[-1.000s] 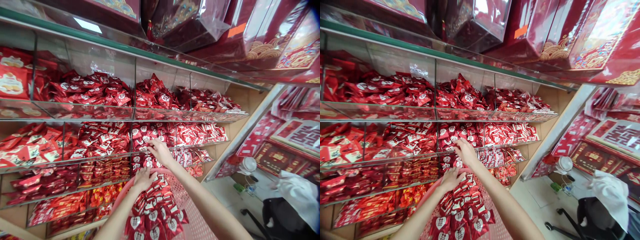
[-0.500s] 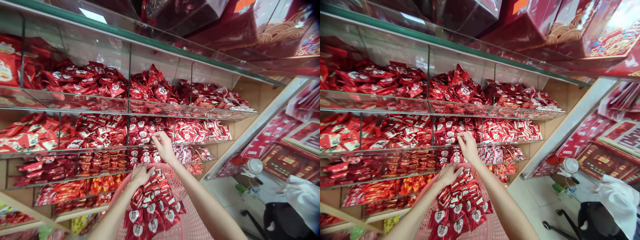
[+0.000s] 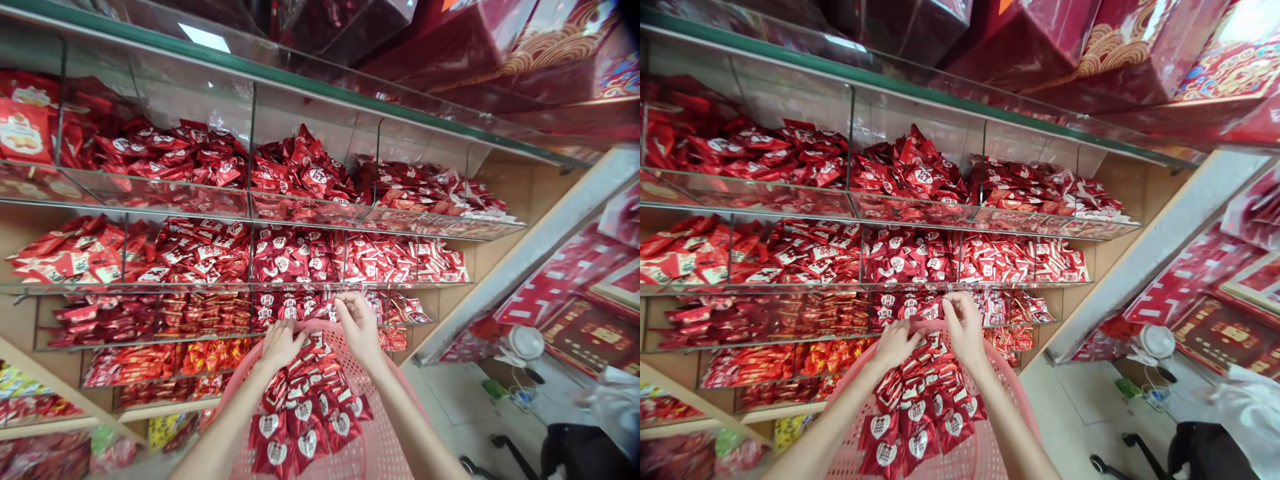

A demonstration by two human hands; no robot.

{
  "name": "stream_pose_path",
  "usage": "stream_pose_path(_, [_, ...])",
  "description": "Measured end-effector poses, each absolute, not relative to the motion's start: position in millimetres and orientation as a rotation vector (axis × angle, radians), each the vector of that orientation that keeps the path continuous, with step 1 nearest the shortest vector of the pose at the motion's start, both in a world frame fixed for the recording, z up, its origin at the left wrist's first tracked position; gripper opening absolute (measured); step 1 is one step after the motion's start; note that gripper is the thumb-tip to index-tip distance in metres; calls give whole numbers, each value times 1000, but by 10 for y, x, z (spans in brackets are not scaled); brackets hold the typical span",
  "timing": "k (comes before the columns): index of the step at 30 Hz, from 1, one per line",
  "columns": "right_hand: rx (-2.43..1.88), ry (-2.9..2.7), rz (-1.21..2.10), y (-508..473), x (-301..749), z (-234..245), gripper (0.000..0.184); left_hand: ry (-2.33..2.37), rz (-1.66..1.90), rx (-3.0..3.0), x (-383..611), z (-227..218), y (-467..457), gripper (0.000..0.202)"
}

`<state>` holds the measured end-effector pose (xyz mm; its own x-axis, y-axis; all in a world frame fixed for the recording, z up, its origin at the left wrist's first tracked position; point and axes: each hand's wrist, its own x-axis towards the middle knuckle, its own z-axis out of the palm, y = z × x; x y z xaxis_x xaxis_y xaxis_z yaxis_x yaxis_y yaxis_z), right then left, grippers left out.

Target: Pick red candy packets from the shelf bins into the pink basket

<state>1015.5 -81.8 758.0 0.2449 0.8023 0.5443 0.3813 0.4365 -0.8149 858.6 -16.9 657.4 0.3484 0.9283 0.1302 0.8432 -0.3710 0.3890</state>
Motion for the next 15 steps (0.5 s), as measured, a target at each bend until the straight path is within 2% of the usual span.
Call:
stream_pose_path(5, [-1222, -1332, 417, -920, 10152, 7362, 17, 1525, 477, 2335, 8513, 6583, -185, 60])
stream_pose_path(10, [-1294, -1389, 291, -984, 10081, 7203, 18, 1483, 428, 2343, 8315, 6572, -200, 46])
stream_pose_path(15, [-1308, -1366, 454, -976, 9964, 7068, 20, 1480, 434, 2386, 8125, 6535, -202, 44])
